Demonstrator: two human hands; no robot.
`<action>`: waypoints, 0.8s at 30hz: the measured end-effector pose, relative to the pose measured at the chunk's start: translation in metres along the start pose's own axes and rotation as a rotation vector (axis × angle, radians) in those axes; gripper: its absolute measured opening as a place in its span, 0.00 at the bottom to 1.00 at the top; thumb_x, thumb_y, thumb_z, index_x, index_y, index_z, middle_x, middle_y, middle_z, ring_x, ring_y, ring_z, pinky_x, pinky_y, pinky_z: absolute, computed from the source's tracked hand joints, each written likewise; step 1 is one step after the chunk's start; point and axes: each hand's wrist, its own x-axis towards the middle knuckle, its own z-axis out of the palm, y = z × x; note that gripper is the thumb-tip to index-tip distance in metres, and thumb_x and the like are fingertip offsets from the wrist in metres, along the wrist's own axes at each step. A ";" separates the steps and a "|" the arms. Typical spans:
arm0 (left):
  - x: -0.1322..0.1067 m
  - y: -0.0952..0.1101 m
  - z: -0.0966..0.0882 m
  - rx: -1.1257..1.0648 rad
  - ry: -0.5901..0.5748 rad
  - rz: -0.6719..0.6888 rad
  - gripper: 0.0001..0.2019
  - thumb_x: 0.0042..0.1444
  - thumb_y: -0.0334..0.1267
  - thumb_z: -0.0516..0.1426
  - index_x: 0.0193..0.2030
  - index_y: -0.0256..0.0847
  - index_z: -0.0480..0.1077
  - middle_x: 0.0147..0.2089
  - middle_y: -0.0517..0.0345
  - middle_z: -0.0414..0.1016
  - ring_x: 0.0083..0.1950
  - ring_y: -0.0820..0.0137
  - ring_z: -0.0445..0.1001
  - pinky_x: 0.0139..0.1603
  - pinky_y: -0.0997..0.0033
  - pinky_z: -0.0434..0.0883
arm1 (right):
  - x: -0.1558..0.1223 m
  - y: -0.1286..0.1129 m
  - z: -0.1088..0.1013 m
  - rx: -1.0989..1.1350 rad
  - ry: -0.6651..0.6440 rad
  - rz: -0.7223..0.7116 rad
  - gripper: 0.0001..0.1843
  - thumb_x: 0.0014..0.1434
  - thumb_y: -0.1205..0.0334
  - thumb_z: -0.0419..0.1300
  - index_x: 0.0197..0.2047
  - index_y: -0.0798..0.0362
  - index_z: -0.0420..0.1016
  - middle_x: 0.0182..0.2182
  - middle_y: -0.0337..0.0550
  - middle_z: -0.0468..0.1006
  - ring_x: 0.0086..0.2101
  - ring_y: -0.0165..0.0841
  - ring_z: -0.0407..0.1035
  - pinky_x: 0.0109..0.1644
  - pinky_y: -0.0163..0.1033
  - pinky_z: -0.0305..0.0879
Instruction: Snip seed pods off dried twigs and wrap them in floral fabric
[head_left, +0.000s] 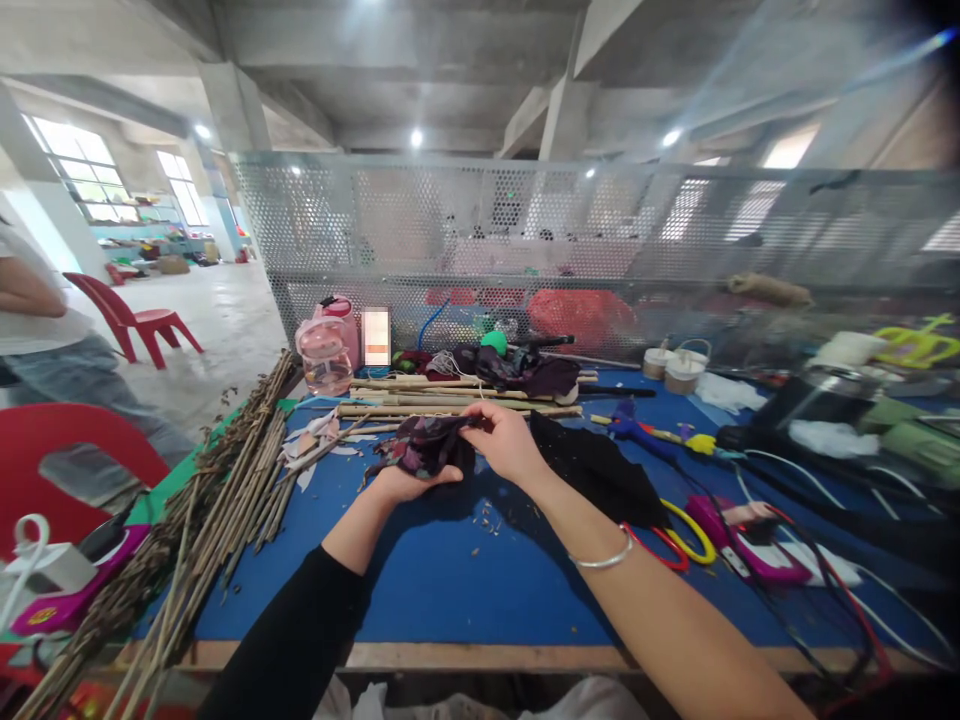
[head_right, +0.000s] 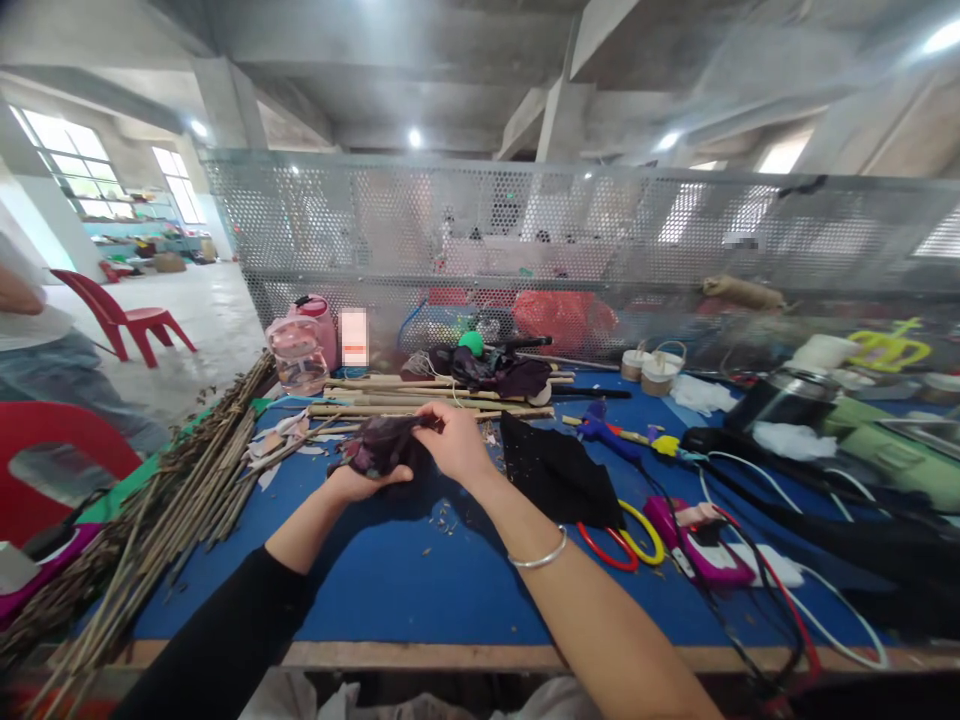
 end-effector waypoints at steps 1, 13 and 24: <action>-0.001 0.000 0.001 0.007 0.005 -0.035 0.30 0.40 0.40 0.66 0.53 0.42 0.67 0.55 0.49 0.69 0.58 0.58 0.63 0.62 0.56 0.55 | -0.002 -0.004 0.002 -0.026 -0.003 -0.036 0.07 0.47 0.63 0.58 0.33 0.54 0.72 0.25 0.37 0.73 0.25 0.29 0.65 0.31 0.35 0.61; -0.004 0.000 0.009 -0.704 0.469 -0.517 0.16 0.33 0.36 0.64 0.33 0.34 0.74 0.34 0.52 0.78 0.37 0.62 0.75 0.44 0.61 0.70 | -0.019 -0.004 0.010 0.212 0.168 0.139 0.20 0.51 0.49 0.59 0.44 0.50 0.63 0.36 0.42 0.71 0.32 0.30 0.66 0.33 0.36 0.66; -0.007 0.011 0.008 -0.882 0.258 -0.497 0.19 0.39 0.43 0.61 0.38 0.34 0.75 0.40 0.47 0.78 0.46 0.55 0.74 0.53 0.56 0.66 | -0.013 0.045 0.004 0.751 -0.475 0.617 0.25 0.45 0.40 0.62 0.37 0.51 0.69 0.29 0.38 0.72 0.29 0.28 0.67 0.32 0.34 0.64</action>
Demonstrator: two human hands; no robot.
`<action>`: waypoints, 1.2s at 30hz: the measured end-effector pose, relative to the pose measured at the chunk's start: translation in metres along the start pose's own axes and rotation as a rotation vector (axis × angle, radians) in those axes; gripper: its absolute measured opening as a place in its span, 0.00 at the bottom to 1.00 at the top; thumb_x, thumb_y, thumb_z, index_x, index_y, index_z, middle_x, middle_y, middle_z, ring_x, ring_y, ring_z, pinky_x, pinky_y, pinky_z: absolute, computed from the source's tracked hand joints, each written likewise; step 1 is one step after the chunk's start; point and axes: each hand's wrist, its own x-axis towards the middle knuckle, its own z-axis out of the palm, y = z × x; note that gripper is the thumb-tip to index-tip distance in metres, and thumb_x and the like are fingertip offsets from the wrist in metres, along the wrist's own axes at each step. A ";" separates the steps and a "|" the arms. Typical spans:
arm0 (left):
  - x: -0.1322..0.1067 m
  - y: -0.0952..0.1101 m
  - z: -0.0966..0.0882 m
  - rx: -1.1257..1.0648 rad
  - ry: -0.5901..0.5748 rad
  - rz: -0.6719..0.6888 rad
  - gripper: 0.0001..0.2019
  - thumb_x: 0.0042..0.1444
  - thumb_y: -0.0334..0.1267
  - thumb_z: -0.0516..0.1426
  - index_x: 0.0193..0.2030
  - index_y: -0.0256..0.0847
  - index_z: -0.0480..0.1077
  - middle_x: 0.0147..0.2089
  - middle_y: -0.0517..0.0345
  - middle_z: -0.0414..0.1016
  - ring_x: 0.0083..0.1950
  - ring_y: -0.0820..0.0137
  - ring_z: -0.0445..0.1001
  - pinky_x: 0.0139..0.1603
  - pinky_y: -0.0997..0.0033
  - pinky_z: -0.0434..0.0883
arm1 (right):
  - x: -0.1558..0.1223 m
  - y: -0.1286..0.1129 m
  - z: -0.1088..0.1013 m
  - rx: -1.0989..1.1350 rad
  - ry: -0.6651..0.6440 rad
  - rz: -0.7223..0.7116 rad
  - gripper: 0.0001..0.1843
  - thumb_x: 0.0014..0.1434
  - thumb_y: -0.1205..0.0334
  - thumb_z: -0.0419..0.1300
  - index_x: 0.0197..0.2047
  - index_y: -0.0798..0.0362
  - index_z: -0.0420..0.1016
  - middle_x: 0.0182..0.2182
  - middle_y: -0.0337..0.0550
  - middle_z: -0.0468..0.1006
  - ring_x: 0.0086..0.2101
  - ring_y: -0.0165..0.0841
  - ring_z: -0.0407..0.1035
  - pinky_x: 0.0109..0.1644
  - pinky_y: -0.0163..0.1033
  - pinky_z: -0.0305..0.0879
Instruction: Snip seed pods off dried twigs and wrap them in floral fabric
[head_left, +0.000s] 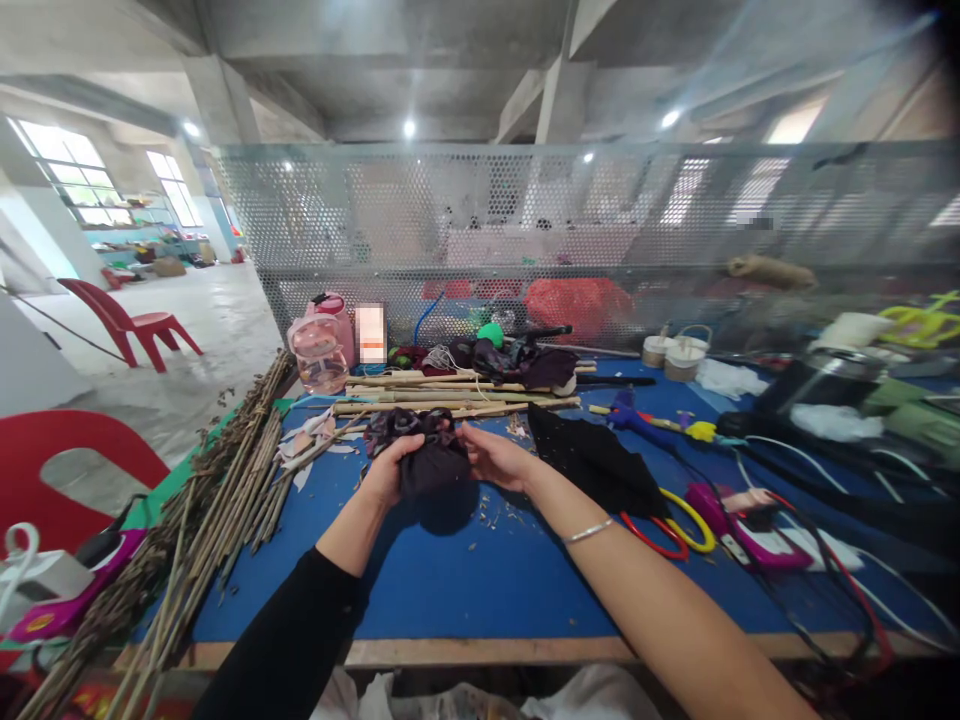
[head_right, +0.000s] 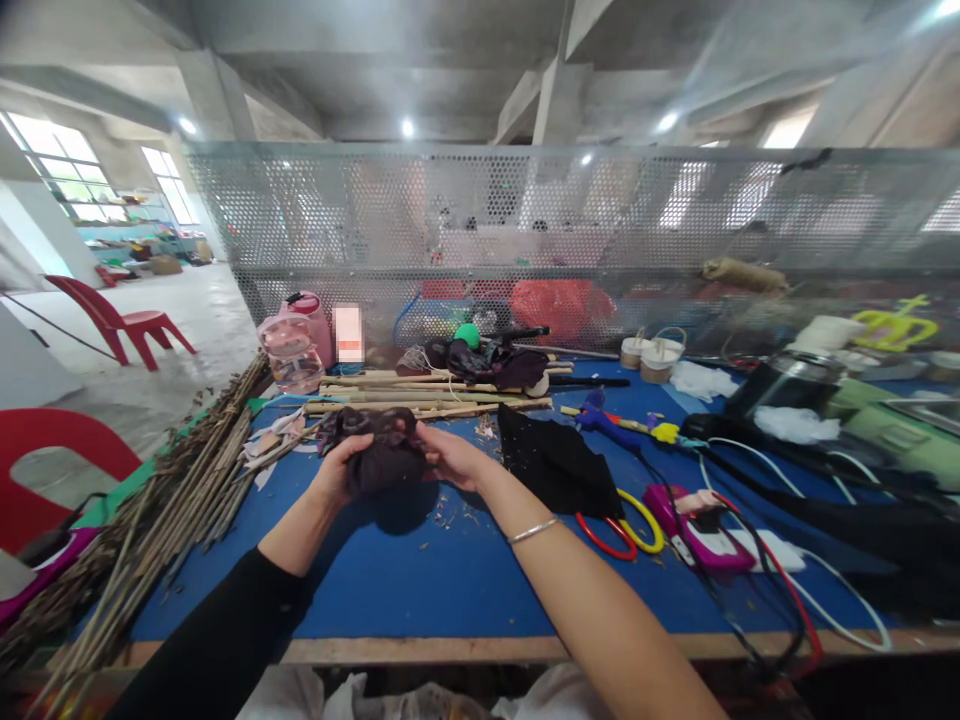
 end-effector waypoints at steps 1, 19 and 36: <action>0.001 -0.001 -0.001 0.016 0.010 0.014 0.20 0.40 0.44 0.61 0.39 0.34 0.74 0.41 0.47 0.78 0.47 0.54 0.73 0.54 0.55 0.65 | 0.002 0.001 -0.001 -0.018 -0.008 -0.044 0.24 0.41 0.45 0.66 0.37 0.52 0.69 0.30 0.37 0.73 0.29 0.28 0.67 0.32 0.33 0.63; 0.013 -0.025 -0.016 0.419 0.094 0.226 0.14 0.42 0.37 0.61 0.37 0.36 0.76 0.44 0.53 0.76 0.51 0.58 0.70 0.58 0.56 0.62 | -0.011 0.002 -0.009 -0.412 0.196 -0.451 0.21 0.39 0.54 0.67 0.36 0.53 0.68 0.26 0.33 0.68 0.26 0.25 0.61 0.31 0.32 0.58; 0.003 -0.010 -0.004 0.257 0.066 0.186 0.18 0.29 0.30 0.66 0.33 0.37 0.75 0.37 0.56 0.78 0.42 0.63 0.74 0.55 0.57 0.65 | -0.002 -0.026 -0.001 -0.108 0.450 -0.532 0.20 0.47 0.51 0.62 0.41 0.49 0.62 0.36 0.38 0.72 0.31 0.26 0.69 0.27 0.29 0.65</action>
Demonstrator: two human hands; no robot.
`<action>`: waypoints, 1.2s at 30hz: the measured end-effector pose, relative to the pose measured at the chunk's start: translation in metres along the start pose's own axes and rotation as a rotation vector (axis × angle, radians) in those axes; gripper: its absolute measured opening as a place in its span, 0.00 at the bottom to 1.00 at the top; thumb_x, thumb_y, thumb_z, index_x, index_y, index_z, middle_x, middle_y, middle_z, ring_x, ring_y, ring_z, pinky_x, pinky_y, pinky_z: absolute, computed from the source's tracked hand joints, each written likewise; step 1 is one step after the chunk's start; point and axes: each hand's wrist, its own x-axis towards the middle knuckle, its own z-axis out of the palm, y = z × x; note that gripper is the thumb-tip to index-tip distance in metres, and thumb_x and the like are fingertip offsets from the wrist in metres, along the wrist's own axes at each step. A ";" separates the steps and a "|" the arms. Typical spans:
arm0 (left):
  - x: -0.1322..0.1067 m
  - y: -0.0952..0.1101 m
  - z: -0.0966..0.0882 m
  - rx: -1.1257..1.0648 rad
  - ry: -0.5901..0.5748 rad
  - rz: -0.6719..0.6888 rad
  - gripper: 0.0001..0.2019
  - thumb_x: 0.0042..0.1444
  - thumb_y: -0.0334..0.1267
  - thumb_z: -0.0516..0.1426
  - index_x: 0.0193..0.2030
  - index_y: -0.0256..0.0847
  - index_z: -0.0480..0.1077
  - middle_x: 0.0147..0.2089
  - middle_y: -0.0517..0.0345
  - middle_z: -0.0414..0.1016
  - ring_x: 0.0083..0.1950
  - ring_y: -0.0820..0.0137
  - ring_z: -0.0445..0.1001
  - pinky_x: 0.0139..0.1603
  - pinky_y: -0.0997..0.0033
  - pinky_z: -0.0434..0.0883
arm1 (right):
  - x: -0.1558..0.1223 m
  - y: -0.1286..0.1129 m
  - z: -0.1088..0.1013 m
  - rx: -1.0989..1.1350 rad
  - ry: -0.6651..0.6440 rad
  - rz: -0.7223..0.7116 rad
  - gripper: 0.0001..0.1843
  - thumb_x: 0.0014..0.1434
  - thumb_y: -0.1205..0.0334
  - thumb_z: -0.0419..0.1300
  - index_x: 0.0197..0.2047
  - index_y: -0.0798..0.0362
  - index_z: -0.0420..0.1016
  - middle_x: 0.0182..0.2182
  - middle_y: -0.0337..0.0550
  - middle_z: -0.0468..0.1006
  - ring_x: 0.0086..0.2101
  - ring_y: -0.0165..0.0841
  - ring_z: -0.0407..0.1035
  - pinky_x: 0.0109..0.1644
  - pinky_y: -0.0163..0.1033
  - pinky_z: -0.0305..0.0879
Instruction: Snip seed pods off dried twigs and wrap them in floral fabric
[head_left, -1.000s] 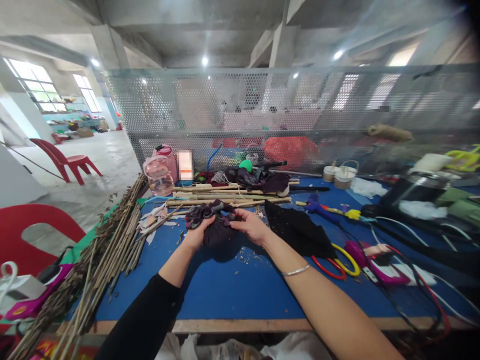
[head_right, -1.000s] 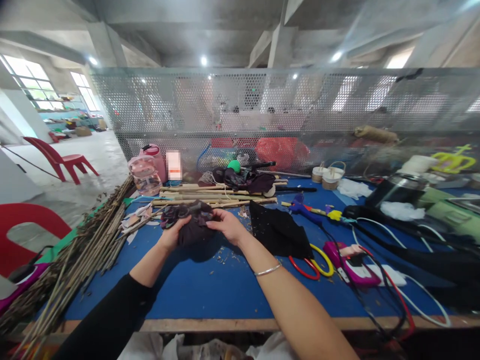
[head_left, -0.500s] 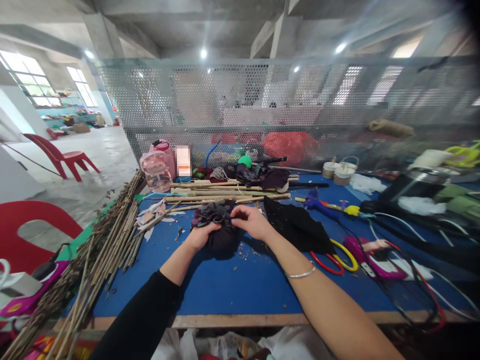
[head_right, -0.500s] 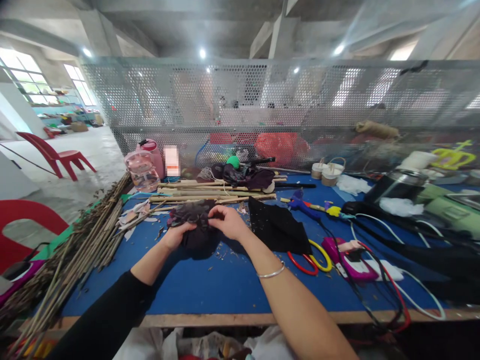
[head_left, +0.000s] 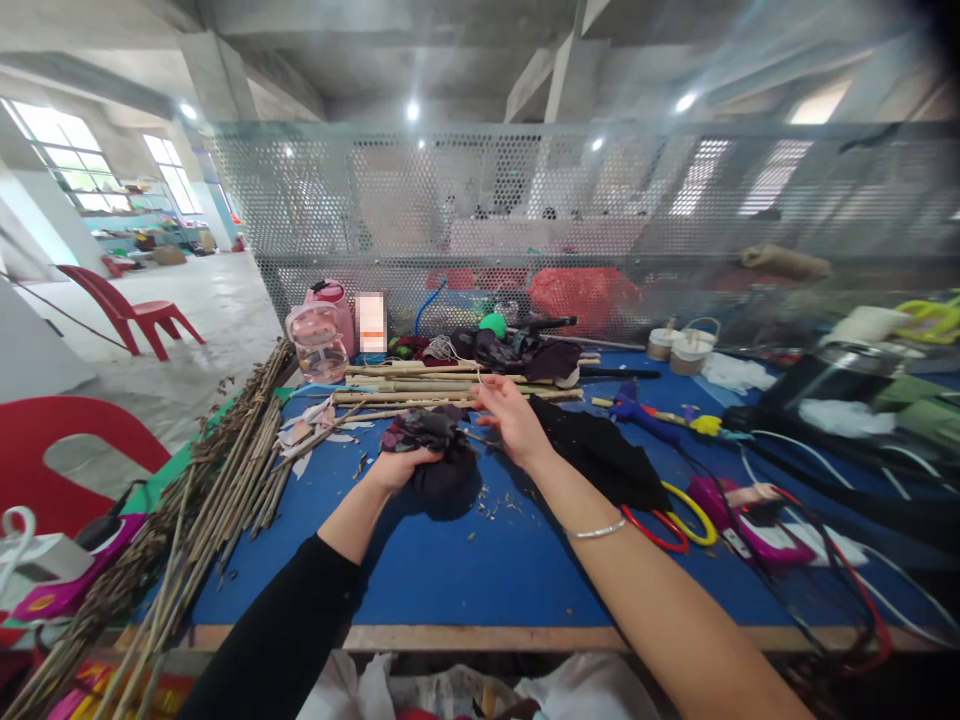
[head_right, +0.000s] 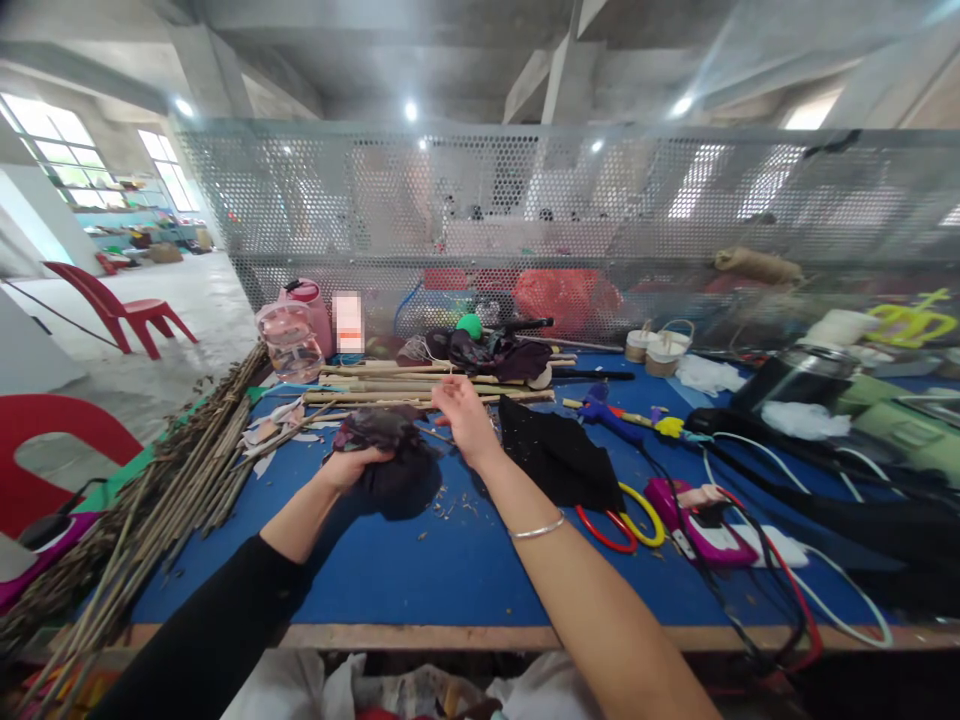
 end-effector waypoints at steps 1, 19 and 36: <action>0.001 -0.001 0.000 -0.058 0.029 -0.033 0.17 0.29 0.30 0.66 0.32 0.37 0.75 0.36 0.56 0.78 0.41 0.63 0.74 0.55 0.56 0.65 | -0.004 0.003 -0.008 -0.075 0.006 0.010 0.19 0.48 0.49 0.61 0.37 0.51 0.63 0.32 0.37 0.72 0.27 0.24 0.68 0.23 0.27 0.62; -0.004 -0.006 0.011 0.061 -0.005 0.022 0.17 0.33 0.35 0.66 0.35 0.38 0.75 0.39 0.54 0.78 0.43 0.61 0.74 0.54 0.56 0.66 | -0.024 0.011 -0.012 -0.338 -0.496 0.073 0.31 0.41 0.53 0.68 0.49 0.51 0.69 0.45 0.44 0.75 0.45 0.36 0.68 0.51 0.44 0.63; 0.022 0.027 0.051 0.841 -0.173 0.034 0.13 0.40 0.47 0.63 0.29 0.40 0.74 0.39 0.55 0.77 0.49 0.60 0.69 0.57 0.61 0.60 | -0.043 0.029 0.016 -0.013 -0.406 0.342 0.20 0.34 0.61 0.70 0.35 0.55 0.78 0.31 0.41 0.79 0.36 0.37 0.73 0.47 0.45 0.67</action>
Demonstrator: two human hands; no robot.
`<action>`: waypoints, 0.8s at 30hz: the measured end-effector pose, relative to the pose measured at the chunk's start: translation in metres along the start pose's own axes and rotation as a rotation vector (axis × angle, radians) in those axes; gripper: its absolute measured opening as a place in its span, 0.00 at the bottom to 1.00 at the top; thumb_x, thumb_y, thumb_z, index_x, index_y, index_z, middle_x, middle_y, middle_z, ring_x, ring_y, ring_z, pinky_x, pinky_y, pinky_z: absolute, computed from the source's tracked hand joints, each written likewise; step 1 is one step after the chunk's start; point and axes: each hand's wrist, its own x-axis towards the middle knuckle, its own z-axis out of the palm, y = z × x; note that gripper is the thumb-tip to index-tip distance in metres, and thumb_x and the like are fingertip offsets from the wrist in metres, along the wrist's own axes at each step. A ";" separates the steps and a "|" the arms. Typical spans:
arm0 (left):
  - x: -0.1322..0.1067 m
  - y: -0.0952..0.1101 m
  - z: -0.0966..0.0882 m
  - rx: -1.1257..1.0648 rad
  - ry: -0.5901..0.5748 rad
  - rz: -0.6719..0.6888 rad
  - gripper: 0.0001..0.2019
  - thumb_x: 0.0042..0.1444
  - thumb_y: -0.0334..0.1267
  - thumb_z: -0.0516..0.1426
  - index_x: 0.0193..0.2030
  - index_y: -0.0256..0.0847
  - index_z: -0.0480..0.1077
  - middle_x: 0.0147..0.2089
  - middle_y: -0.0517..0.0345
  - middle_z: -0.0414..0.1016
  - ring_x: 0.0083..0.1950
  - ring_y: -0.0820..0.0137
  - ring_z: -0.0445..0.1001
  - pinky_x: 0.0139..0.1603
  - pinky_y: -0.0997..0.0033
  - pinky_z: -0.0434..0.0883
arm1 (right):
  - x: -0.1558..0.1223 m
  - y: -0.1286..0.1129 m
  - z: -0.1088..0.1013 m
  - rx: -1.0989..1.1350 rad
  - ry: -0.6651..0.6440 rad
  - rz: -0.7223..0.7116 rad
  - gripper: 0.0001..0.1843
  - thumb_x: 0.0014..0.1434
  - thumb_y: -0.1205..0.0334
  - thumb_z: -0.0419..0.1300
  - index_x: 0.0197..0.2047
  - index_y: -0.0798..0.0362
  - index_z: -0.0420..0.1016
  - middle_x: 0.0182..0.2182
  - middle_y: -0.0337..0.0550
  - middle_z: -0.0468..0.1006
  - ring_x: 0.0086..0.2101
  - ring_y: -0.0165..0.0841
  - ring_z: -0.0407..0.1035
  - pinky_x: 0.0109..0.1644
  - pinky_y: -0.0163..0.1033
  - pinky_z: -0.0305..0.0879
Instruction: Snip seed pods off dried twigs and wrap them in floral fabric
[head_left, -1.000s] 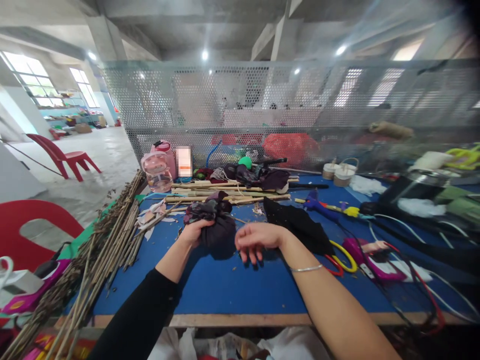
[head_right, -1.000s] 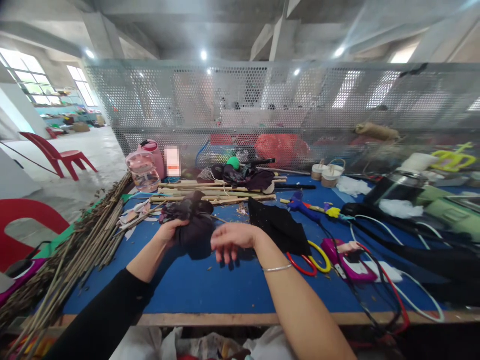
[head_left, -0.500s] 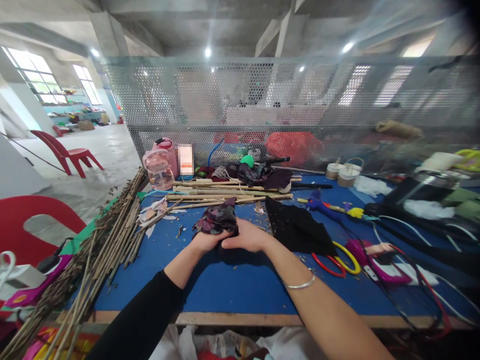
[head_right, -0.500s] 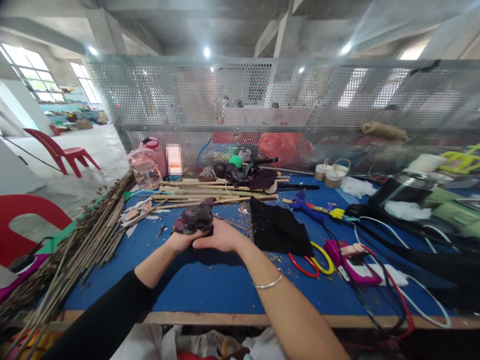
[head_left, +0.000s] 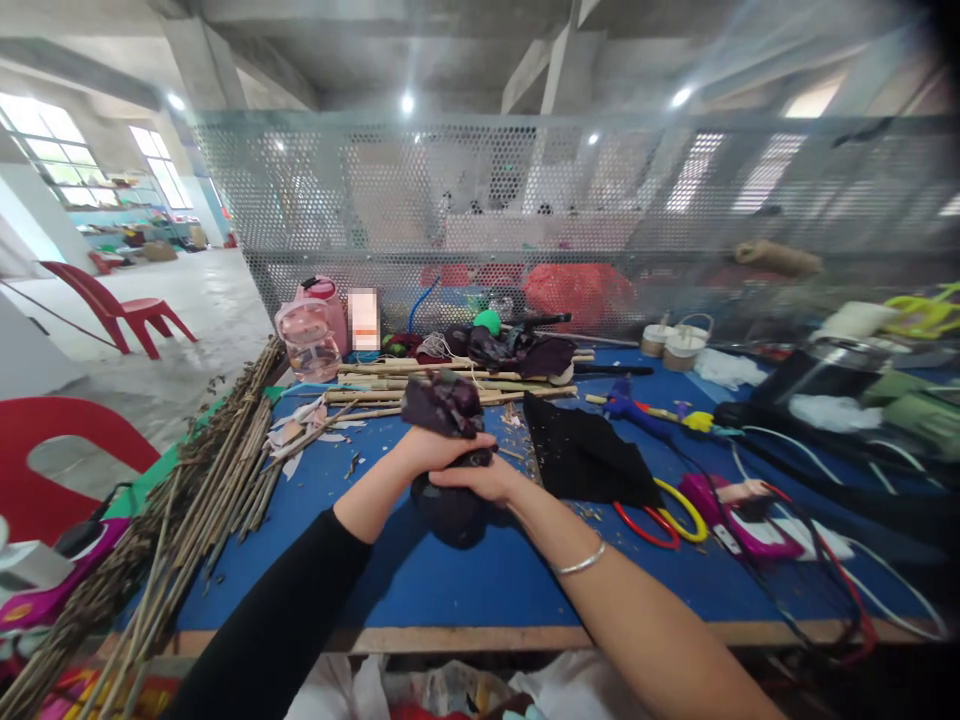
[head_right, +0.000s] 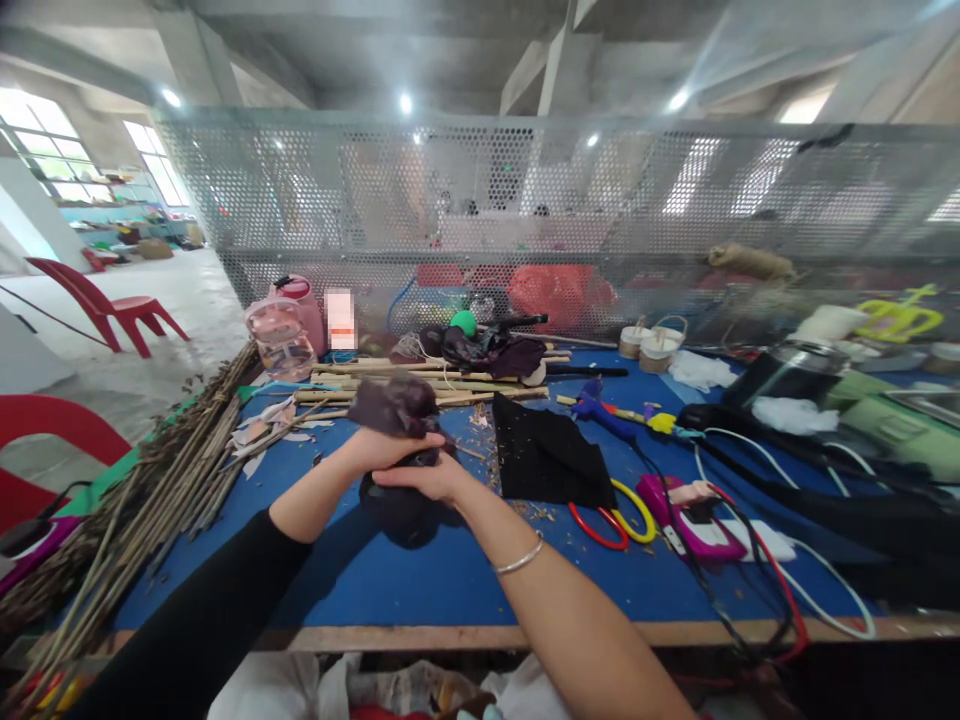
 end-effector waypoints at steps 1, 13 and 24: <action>0.004 0.004 -0.003 -0.057 -0.033 -0.018 0.16 0.39 0.48 0.63 0.33 0.39 0.75 0.41 0.54 0.77 0.49 0.61 0.70 0.56 0.62 0.62 | 0.002 0.003 0.002 0.058 0.084 0.014 0.19 0.33 0.61 0.70 0.33 0.55 0.78 0.29 0.41 0.79 0.34 0.36 0.73 0.46 0.45 0.67; -0.017 -0.036 -0.005 -0.712 -0.234 -0.200 0.28 0.43 0.49 0.63 0.48 0.35 0.69 0.46 0.45 0.75 0.49 0.60 0.72 0.52 0.60 0.65 | 0.010 -0.002 -0.003 0.157 0.487 -0.160 0.18 0.42 0.54 0.66 0.37 0.54 0.78 0.39 0.42 0.79 0.43 0.39 0.71 0.50 0.44 0.65; -0.031 -0.032 -0.006 -0.428 -0.387 0.115 0.26 0.41 0.42 0.65 0.49 0.39 0.71 0.52 0.51 0.72 0.56 0.61 0.66 0.62 0.60 0.57 | -0.002 -0.016 0.001 -0.702 0.259 -0.422 0.21 0.59 0.47 0.49 0.47 0.49 0.73 0.47 0.43 0.74 0.50 0.38 0.64 0.59 0.49 0.54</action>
